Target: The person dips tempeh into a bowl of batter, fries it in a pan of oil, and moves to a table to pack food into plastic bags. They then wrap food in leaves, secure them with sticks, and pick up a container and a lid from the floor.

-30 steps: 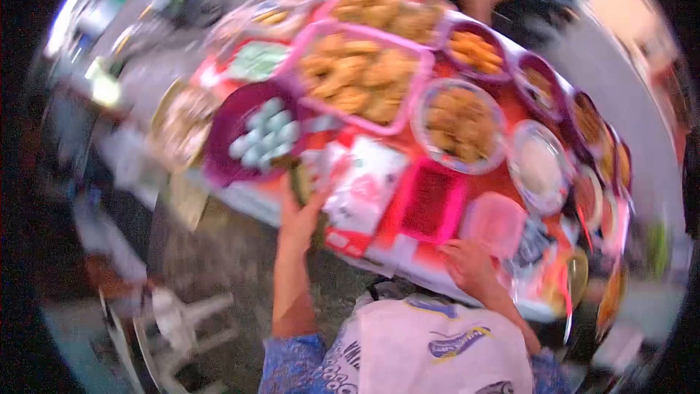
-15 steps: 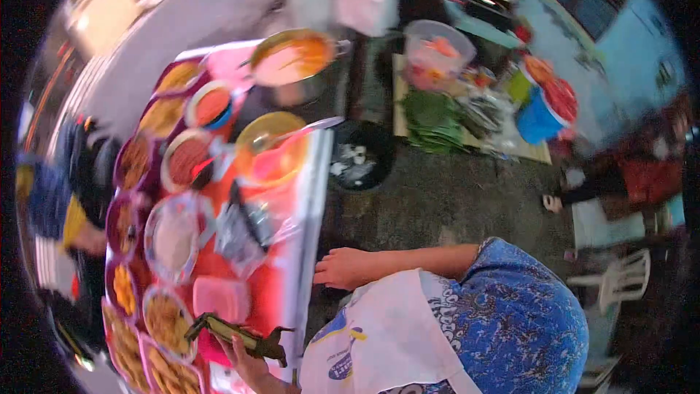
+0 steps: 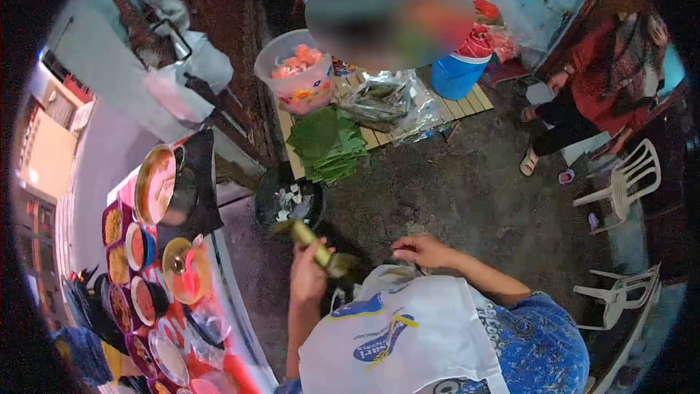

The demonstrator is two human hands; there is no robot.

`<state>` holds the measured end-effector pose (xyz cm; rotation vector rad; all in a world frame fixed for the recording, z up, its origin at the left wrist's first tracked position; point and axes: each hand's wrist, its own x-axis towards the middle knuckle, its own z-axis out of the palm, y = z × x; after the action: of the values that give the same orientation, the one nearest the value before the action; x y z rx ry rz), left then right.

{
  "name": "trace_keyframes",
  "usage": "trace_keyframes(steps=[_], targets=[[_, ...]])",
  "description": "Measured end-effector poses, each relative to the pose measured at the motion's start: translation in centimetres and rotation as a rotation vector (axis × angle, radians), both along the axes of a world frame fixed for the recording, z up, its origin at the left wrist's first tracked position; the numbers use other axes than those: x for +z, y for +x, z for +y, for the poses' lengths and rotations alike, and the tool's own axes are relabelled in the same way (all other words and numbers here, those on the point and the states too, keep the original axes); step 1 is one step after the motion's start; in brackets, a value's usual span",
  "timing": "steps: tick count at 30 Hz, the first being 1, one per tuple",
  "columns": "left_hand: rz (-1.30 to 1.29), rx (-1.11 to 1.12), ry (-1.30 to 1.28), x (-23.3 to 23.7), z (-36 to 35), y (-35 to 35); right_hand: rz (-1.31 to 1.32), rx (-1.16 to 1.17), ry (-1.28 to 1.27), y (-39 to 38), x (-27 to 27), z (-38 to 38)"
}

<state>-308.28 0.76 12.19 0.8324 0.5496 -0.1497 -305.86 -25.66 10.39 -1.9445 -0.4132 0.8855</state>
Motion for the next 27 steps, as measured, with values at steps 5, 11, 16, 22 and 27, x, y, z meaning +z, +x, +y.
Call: trace_keyframes(steps=[5,11,16,22,27], targets=[[0.015,-0.226,-0.104,-3.0,-5.2,7.2,0.075,-0.164,0.234,3.1,-3.2,1.3],[0.137,0.026,-0.082,-3.7,-2.1,14.1,-0.072,-0.444,0.026,9.4,-6.2,-1.8],[-0.01,0.455,0.005,-4.3,6.3,16.2,-0.153,-0.161,-0.703,14.9,-6.4,-7.2],[-0.104,0.775,0.05,-2.0,13.1,15.1,0.092,-0.058,-0.649,20.4,-18.6,-12.4],[-0.077,1.328,0.16,1.1,11.9,8.5,-0.141,0.011,-0.308,19.6,-27.5,-12.3]])
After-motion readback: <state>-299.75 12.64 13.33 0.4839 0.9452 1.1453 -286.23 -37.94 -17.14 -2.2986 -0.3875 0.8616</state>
